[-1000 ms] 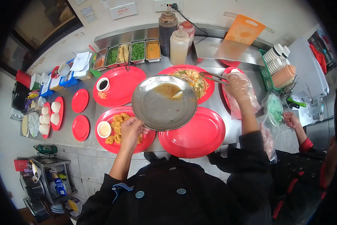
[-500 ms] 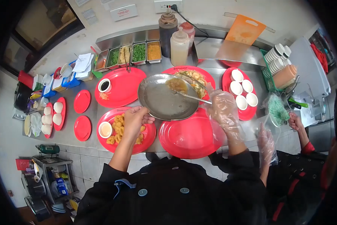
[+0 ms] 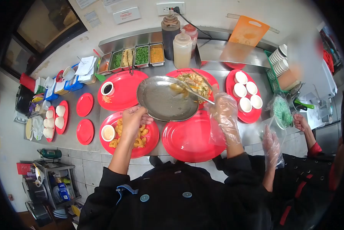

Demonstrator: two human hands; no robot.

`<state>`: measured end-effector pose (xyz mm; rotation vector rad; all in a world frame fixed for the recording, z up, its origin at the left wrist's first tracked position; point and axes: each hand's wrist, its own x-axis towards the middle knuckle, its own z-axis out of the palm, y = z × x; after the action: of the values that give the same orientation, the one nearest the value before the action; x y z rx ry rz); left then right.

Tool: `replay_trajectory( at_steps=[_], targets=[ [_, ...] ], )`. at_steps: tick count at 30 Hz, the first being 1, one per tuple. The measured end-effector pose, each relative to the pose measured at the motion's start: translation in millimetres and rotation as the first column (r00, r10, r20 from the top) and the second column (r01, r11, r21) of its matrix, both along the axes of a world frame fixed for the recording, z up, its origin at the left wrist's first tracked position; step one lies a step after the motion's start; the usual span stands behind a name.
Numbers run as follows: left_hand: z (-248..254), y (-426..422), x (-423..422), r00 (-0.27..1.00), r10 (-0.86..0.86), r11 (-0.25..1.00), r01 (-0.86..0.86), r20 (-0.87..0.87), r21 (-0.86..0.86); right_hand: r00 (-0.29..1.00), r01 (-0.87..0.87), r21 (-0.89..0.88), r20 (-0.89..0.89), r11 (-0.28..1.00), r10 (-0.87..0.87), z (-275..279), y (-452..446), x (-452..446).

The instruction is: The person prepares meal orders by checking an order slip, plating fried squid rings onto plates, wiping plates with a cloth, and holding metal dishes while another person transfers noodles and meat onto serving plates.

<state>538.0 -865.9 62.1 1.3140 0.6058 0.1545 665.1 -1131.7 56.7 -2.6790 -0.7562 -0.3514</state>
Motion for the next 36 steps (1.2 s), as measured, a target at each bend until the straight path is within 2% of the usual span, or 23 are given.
replay_trajectory(
  at_steps=[3, 4, 8, 12, 15, 19, 22, 25, 26, 27, 29, 31, 32, 33, 34, 35, 36],
  targets=[
    [2, 4, 3, 1.0, -0.011, 0.999, 0.012, -0.013, 0.045, 1.0, 0.019, -0.01, 0.023, 1.0, -0.019, 11, -7, -5],
    [3, 6, 5, 1.0, -0.019, 0.998, 0.02, -0.019, 0.066, 0.998, 0.003, -0.032, -0.066, 0.999, -0.006, 15, -6, -7],
    [14, 16, 14, 0.998, -0.057, 0.99, 0.061, -0.035, 0.124, 0.994, -0.073, -0.081, -0.084, 0.994, 0.066, 12, 1, -15],
    [25, 27, 22, 0.996, -0.081, 0.98, 0.084, -0.022, 0.183, 0.998, 0.028, -0.036, -0.056, 0.999, -0.03, -2, -8, -2],
    [32, 32, 29, 0.995, -0.09, 0.968, 0.095, -0.031, 0.231, 1.0, 0.03, 0.002, -0.003, 1.0, -0.03, -2, -4, -8],
    [47, 38, 42, 0.989, -0.142, 0.933, 0.148, -0.041, 0.329, 0.996, 0.055, -0.065, -0.067, 0.996, -0.059, 6, 6, -14],
    [53, 47, 50, 0.979, -0.202, 0.897, 0.196, -0.026, 0.397, 0.976, 0.214, -0.018, -0.044, 0.977, -0.214, 4, 5, -16],
    [55, 60, 57, 0.957, -0.29, 0.851, 0.268, -0.02, 0.452, 0.958, 0.286, -0.013, 0.036, 0.958, -0.285, 7, 4, -32],
    [52, 68, 58, 0.956, -0.293, 0.843, 0.261, -0.005, 0.471, 0.945, 0.326, -0.002, 0.026, 0.945, -0.326, 9, 8, -39],
    [49, 74, 61, 0.952, -0.305, 0.833, 0.261, 0.011, 0.487, 0.916, 0.378, 0.005, -0.144, 0.926, -0.373, 13, 9, -46],
    [40, 85, 60, 0.939, -0.344, 0.795, 0.285, 0.011, 0.535, 0.898, 0.431, 0.121, -0.15, 0.894, -0.413, 10, 8, -71],
    [3, 107, 63, 0.925, -0.376, 0.825, 0.311, 0.047, 0.471, 0.79, 0.589, 0.298, -0.407, 0.751, -0.459, 19, 17, -110],
    [-10, 113, 61, 0.898, -0.433, 0.838, 0.371, 0.073, 0.4, 0.73, 0.665, 0.55, -0.622, 0.505, -0.284, 1, 17, -125],
    [-22, 117, 56, 0.868, -0.487, 0.839, 0.434, 0.096, 0.328, 0.707, 0.701, 0.551, -0.618, 0.452, -0.344, 2, 18, -151],
    [-31, 116, 51, 0.87, -0.484, 0.855, 0.447, 0.093, 0.262, 0.727, 0.677, 0.718, -0.687, 0.165, 0.007, 5, 22, -180],
    [-40, 114, 46, 0.875, -0.477, 0.869, 0.455, 0.083, 0.193, 0.752, 0.637, 0.753, -0.56, -0.165, 0.346, 3, 28, -209],
    [-48, 114, 41, 0.843, -0.532, 0.839, 0.512, 0.083, 0.186, 0.766, 0.61, 0.747, -0.47, -0.264, 0.439, -5, 32, -237]
  ],
)
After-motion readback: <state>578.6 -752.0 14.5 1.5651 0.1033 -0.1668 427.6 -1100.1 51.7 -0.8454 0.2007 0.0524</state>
